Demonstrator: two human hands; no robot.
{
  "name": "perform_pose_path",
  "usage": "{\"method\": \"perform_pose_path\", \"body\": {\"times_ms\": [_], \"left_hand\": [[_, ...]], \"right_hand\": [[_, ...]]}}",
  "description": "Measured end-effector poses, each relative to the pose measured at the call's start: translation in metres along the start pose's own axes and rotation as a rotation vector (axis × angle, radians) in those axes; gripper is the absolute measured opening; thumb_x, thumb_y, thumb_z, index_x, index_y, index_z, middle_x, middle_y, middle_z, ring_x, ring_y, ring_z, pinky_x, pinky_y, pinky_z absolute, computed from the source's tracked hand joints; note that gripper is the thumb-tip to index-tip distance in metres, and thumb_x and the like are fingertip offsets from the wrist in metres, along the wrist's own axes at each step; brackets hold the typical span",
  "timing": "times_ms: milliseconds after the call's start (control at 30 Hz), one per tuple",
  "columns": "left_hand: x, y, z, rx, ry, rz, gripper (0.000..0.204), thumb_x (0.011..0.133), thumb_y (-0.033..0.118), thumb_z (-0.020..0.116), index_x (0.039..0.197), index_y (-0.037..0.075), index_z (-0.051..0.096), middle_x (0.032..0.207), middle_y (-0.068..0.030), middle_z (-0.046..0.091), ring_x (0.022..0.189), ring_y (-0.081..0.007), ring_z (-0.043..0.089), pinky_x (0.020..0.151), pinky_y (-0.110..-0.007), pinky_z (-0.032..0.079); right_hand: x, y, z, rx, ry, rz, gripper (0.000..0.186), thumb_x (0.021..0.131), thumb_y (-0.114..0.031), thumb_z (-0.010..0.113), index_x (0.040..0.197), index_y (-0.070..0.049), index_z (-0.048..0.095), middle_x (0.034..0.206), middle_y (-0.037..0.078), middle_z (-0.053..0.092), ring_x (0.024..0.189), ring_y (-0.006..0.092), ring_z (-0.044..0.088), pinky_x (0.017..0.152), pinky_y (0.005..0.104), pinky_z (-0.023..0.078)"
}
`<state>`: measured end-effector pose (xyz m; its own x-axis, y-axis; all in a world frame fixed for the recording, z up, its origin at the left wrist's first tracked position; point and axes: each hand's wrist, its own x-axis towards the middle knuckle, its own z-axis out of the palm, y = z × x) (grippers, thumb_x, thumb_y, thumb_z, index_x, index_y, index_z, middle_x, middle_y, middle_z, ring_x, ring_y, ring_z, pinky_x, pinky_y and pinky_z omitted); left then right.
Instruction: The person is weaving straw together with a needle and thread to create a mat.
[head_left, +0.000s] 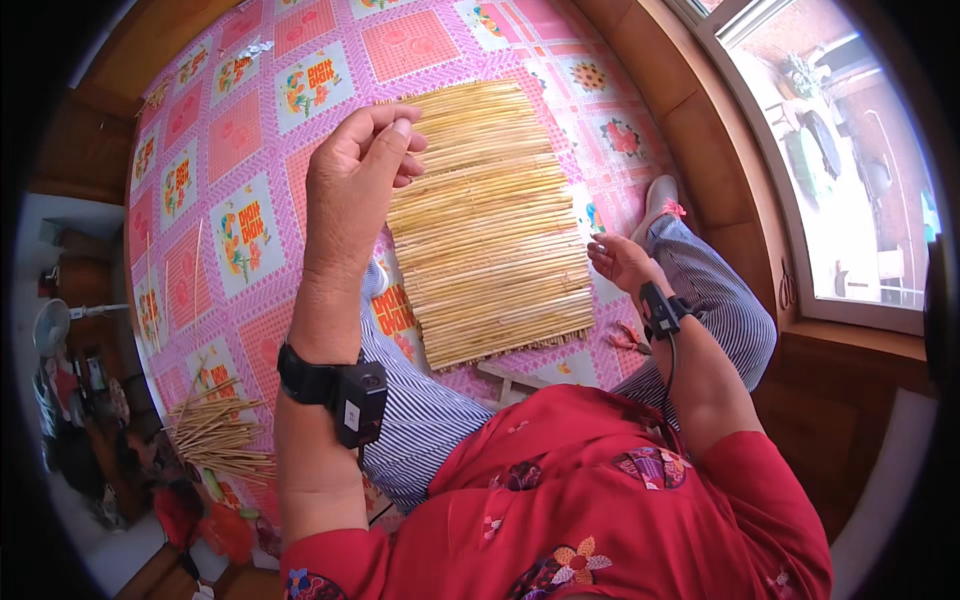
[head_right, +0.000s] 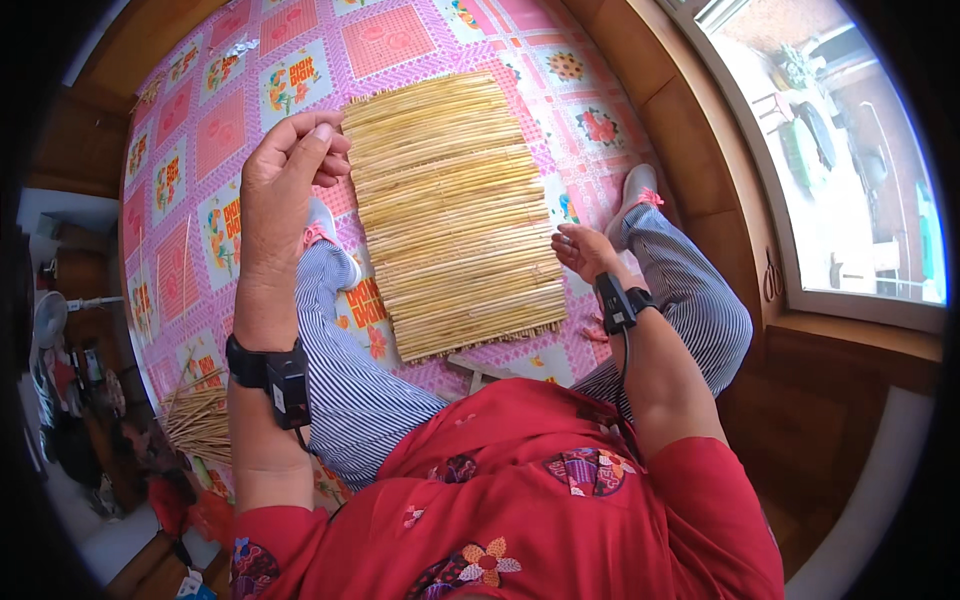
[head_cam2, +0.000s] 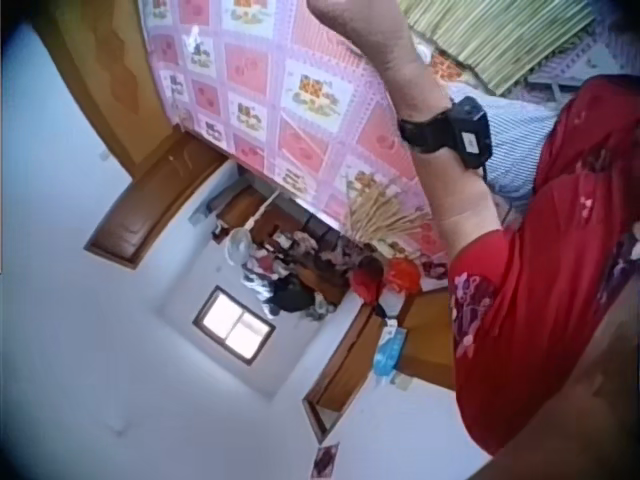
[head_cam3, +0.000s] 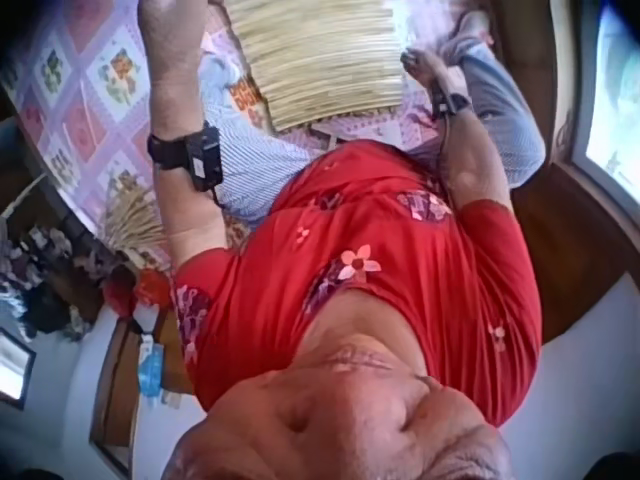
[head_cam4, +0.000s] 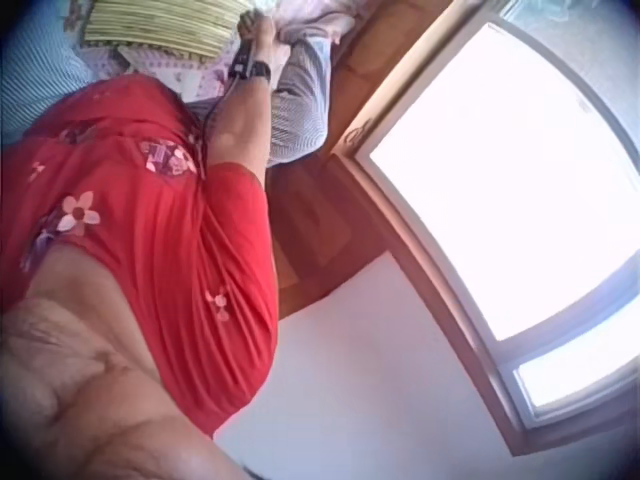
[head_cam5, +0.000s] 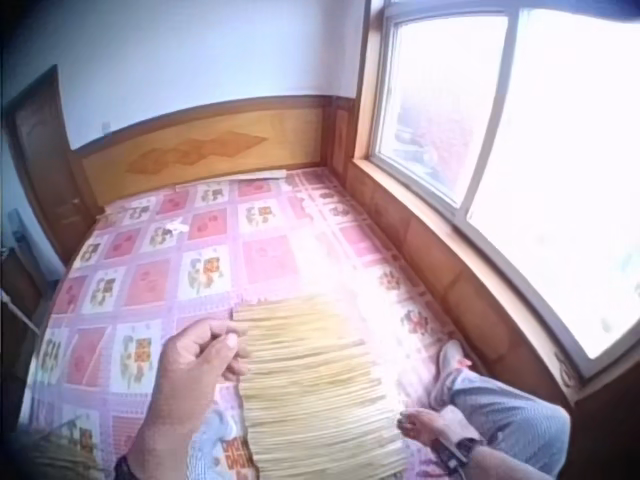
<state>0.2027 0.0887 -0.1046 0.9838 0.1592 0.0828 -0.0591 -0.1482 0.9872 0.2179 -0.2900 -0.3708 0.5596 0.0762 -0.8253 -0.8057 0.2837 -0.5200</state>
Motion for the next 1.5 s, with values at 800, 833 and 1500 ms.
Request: {"method": "perform_pose_path", "body": {"times_ms": [800,833,1500], "left_hand": [[-0.005,-0.002,-0.009,0.029,-0.008,-0.171,0.023,0.095,0.015,0.054,0.109,-0.001,0.063,0.086,-0.0052,0.067,0.071,-0.0080,0.060,0.066,-0.023,0.046],[-0.005,-0.001,-0.008,0.029,-0.010,-0.168,0.023,0.095,0.015,0.054,0.109,-0.001,0.063,0.086,-0.0052,0.067,0.071,-0.0080,0.060,0.066,-0.023,0.046],[-0.009,-0.010,-0.017,0.007,-0.049,-0.170,0.020,0.096,0.014,0.053,0.108,0.003,0.064,0.086,-0.0037,0.065,0.071,-0.0078,0.059,0.065,-0.022,0.047]], "right_hand": [[0.062,0.125,-0.070,-0.511,0.092,0.181,0.052,0.080,-0.051,0.071,0.113,-0.012,0.063,0.094,0.000,0.066,0.080,0.0117,0.063,0.070,0.0308,0.045],[0.058,0.121,-0.070,-0.510,0.066,0.193,0.053,0.079,-0.051,0.072,0.113,-0.012,0.062,0.095,0.000,0.066,0.081,0.0116,0.062,0.070,0.0309,0.045],[-0.013,0.051,-0.015,-0.390,-0.164,-0.001,0.045,0.082,-0.033,0.074,0.113,-0.005,0.059,0.102,0.008,0.067,0.091,0.0187,0.065,0.082,0.0350,0.052]]}}
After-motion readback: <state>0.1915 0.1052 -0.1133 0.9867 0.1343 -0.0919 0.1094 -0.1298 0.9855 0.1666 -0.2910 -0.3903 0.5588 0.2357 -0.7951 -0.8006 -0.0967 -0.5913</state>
